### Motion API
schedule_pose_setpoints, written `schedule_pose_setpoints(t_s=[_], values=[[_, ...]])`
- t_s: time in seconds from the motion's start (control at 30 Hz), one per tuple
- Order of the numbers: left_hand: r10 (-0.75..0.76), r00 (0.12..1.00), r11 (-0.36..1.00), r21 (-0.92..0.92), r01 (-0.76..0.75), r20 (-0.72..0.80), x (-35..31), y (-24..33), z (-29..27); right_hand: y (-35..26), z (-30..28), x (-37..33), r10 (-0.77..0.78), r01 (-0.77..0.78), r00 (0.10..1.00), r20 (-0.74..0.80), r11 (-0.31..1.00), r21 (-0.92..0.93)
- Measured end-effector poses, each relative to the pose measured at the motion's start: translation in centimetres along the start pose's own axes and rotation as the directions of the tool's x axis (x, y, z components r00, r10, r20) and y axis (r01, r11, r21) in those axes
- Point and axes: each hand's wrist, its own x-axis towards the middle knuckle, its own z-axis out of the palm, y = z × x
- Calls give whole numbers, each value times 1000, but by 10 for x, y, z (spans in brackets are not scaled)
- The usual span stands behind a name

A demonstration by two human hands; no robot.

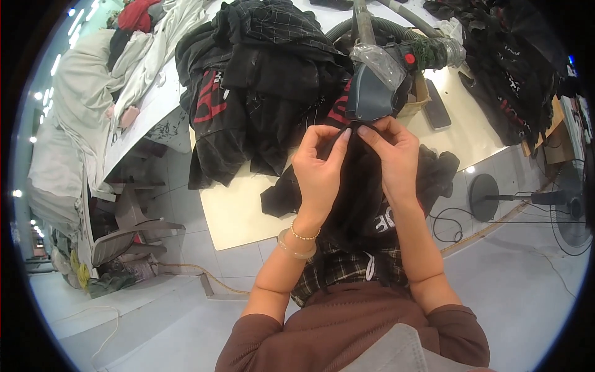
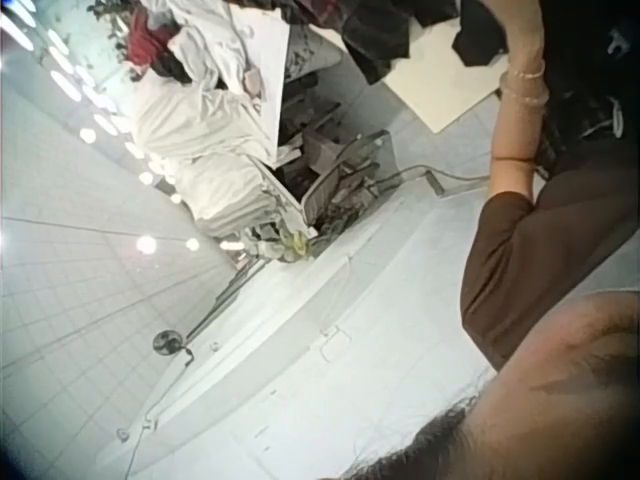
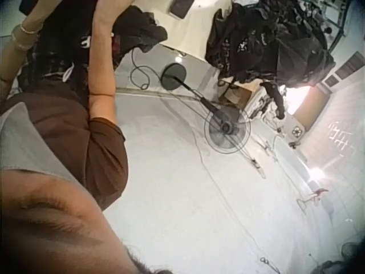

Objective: Inspecting and sorting black printed t-shirts in a factory environment.

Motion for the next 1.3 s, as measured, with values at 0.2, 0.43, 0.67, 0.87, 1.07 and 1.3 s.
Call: schedule_pose_setpoints(t_s=[0.2,0.43,0.67,0.87,1.07,1.3], values=[[21,1000,1000,13,-21,20,3,-1,3,1,-7,0,-58,57,998,-11,996,-71],[70,997,995,69,-71,16,7,-2,3,2,-8,-1,-119,118,993,2,986,-120],[82,961,987,109,-114,264,6,-12,-18,8,-25,-7,-192,201,978,85,974,-109],[47,935,988,123,-95,352,3,0,-26,4,-26,-11,-189,203,973,131,974,-102],[109,922,953,224,-202,370,9,8,-29,-2,-25,-12,-181,199,961,208,978,-67],[133,935,952,220,-213,328,11,2,-25,-4,-29,-9,-90,117,971,222,987,-107]])
